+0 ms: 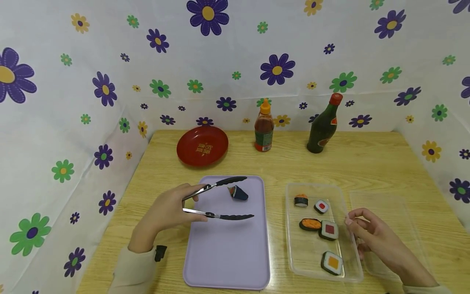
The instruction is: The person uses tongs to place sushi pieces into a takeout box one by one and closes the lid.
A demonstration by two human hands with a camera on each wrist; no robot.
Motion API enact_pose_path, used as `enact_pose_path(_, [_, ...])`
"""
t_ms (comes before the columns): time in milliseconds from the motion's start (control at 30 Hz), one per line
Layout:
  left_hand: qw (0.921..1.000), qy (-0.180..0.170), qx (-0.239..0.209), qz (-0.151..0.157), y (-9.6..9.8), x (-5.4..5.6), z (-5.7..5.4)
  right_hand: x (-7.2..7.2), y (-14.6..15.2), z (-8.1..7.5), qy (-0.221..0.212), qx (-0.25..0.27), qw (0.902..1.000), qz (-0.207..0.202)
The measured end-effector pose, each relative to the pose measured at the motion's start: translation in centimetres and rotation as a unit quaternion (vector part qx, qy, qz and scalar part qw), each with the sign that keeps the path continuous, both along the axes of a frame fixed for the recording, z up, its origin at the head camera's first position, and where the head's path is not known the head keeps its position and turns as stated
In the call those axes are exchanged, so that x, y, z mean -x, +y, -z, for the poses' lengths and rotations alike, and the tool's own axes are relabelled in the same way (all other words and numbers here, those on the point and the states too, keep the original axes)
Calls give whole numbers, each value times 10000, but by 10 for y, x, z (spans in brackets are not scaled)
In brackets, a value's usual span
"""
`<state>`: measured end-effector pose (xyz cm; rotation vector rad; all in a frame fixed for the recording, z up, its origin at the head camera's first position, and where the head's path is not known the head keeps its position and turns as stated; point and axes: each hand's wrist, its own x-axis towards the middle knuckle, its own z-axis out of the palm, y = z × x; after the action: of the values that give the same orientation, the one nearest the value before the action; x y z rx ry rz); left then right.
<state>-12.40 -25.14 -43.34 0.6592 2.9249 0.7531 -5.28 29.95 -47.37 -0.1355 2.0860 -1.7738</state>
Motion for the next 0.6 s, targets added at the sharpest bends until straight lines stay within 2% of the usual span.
enact_pose_path(267, [9987,-175,353,-308,-12,2,20,-1,0,0,14,-16,10000,10])
enact_pose_path(467, [9981,-352,418,-272,-15,7,34,-1,0,-1,13,-40,10000,-12])
enact_pose_path(600, [9977,-464,441,-240,-16,9,39,-1,0,-2,32,-60,10000,-50])
